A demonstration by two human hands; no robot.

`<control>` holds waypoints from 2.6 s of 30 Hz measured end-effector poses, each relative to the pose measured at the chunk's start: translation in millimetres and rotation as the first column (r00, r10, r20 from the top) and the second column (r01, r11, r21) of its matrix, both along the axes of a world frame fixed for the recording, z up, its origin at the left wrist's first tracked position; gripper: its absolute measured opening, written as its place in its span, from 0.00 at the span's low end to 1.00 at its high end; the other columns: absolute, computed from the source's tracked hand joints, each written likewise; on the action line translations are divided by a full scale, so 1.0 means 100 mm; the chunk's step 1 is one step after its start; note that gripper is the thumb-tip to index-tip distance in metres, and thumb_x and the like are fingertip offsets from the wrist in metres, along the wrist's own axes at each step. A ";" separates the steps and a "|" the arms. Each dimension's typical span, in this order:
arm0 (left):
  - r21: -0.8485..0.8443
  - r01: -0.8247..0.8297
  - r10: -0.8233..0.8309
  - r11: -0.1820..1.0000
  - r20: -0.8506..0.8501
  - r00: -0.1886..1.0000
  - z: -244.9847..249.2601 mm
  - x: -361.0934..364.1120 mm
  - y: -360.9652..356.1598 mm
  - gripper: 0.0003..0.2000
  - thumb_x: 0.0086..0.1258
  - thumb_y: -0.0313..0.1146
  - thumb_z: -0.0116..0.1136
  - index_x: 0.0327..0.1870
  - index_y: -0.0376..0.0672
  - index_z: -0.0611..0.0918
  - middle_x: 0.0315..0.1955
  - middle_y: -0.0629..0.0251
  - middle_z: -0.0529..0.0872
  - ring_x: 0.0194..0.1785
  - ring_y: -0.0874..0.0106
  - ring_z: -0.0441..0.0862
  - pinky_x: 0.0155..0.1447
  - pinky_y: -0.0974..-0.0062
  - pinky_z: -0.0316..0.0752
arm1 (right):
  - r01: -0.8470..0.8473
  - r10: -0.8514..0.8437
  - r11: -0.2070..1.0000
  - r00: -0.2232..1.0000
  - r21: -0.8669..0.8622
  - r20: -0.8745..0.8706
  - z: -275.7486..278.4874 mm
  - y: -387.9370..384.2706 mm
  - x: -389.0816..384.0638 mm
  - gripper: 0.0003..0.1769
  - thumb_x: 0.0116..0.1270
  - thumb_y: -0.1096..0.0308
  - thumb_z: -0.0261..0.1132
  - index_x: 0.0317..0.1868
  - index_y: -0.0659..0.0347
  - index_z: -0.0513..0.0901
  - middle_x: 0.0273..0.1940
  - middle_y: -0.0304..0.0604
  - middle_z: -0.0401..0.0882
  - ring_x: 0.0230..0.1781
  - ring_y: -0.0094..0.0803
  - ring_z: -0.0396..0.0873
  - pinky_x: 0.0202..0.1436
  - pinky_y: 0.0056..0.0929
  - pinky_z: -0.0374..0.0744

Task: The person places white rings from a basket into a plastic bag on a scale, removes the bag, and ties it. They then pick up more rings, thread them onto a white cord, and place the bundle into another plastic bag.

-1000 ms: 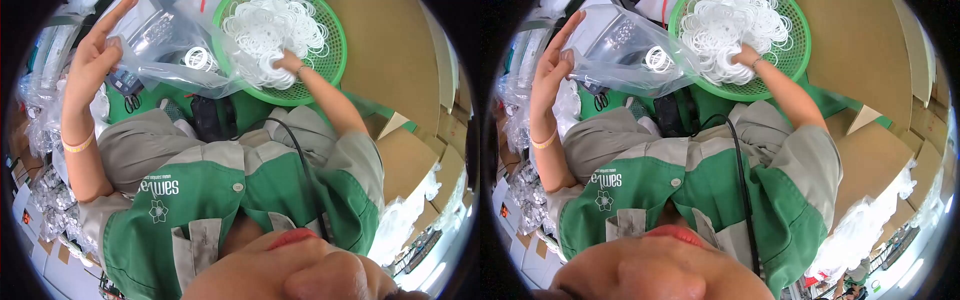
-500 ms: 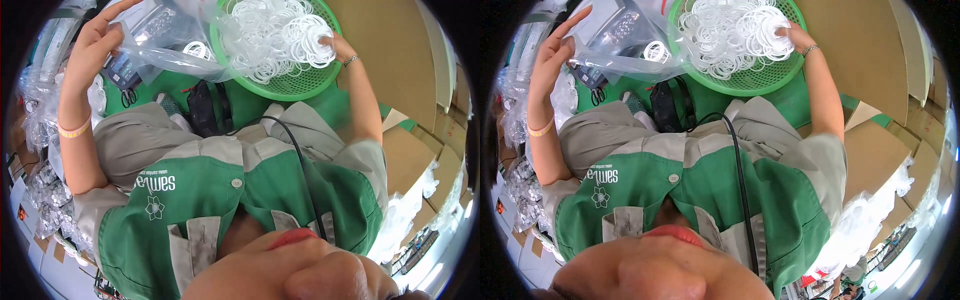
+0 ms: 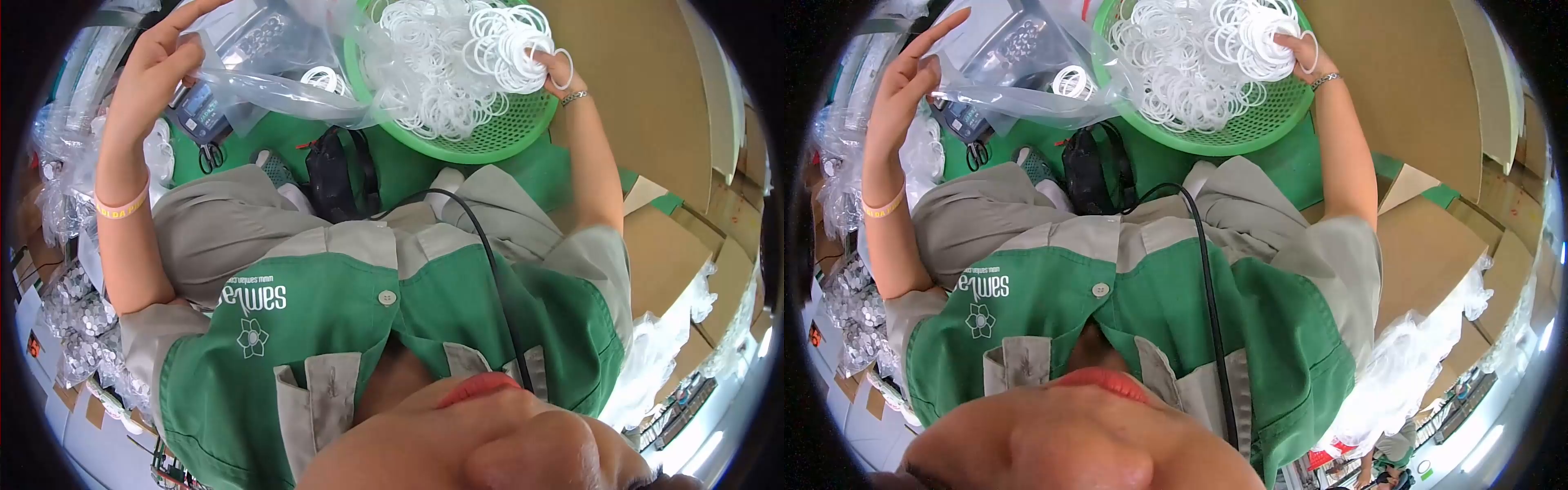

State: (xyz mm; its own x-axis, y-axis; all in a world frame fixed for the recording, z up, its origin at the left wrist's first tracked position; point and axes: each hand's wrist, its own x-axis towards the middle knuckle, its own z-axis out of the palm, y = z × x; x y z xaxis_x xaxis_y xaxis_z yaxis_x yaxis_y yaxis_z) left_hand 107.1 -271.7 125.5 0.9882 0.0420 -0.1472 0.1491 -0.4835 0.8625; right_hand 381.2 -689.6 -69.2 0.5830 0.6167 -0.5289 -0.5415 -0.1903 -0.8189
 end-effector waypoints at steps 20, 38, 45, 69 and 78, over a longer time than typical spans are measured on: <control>-0.450 0.107 -0.088 0.886 0.063 0.994 -0.04 0.13 -0.31 0.33 0.52 0.19 0.48 0.64 0.37 0.55 0.37 0.71 0.76 0.20 0.86 0.63 0.27 0.87 0.63 | -0.588 0.427 0.801 0.425 -0.115 0.798 1.08 2.14 -1.43 0.18 0.57 0.68 0.59 0.48 0.60 0.71 0.38 0.42 0.77 0.36 0.30 0.74 0.41 0.27 0.73; -0.331 -0.196 0.220 0.923 0.038 0.975 0.17 -0.25 -0.05 0.31 0.51 0.24 0.49 0.60 0.29 0.59 0.14 0.74 0.70 0.17 0.85 0.61 0.24 0.87 0.58 | -0.101 0.770 0.638 0.080 -0.764 0.633 0.23 1.16 -0.20 0.06 0.58 0.70 0.54 0.30 0.62 0.76 0.26 0.35 0.76 0.26 0.20 0.73 0.32 0.21 0.74; -0.599 0.131 0.064 0.790 0.292 0.954 0.05 -0.10 -0.14 0.35 0.53 0.39 0.61 0.60 0.33 0.60 0.44 0.66 0.67 0.20 0.84 0.63 0.25 0.86 0.61 | -0.223 0.386 0.673 0.919 -0.705 0.079 -1.09 0.54 -1.15 0.64 0.39 0.41 0.67 0.64 0.70 0.39 0.63 0.60 0.48 0.64 0.47 0.50 0.61 0.34 0.59; -0.621 0.441 -0.041 0.648 0.550 0.834 -0.19 0.05 0.00 0.27 0.56 0.27 0.48 0.61 0.39 0.62 0.59 0.65 0.66 0.22 0.88 0.60 0.27 0.89 0.59 | -0.260 0.689 0.568 0.669 -0.781 0.278 -1.11 1.12 -0.54 0.55 0.34 0.52 0.66 0.62 0.69 0.52 0.61 0.60 0.54 0.62 0.56 0.50 0.65 0.39 0.51; -0.105 -0.158 0.171 0.982 0.128 0.977 0.00 -0.14 0.06 0.31 0.49 0.24 0.40 0.62 0.39 0.61 0.61 0.64 0.63 0.21 0.90 0.58 0.26 0.92 0.57 | 0.132 0.198 0.867 0.794 -0.481 0.575 -1.25 1.56 -1.29 0.45 0.33 0.60 0.72 0.55 0.65 0.62 0.51 0.52 0.67 0.55 0.45 0.65 0.55 0.37 0.65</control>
State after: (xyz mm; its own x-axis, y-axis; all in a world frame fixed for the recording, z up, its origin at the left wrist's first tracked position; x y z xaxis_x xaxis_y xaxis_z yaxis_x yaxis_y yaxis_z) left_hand 93.5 -266.2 125.7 0.9799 0.1979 -0.0232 0.0981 -0.3778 0.9207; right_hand 251.8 -533.8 -194.5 0.8581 0.4083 -0.3114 0.0311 -0.6467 -0.7621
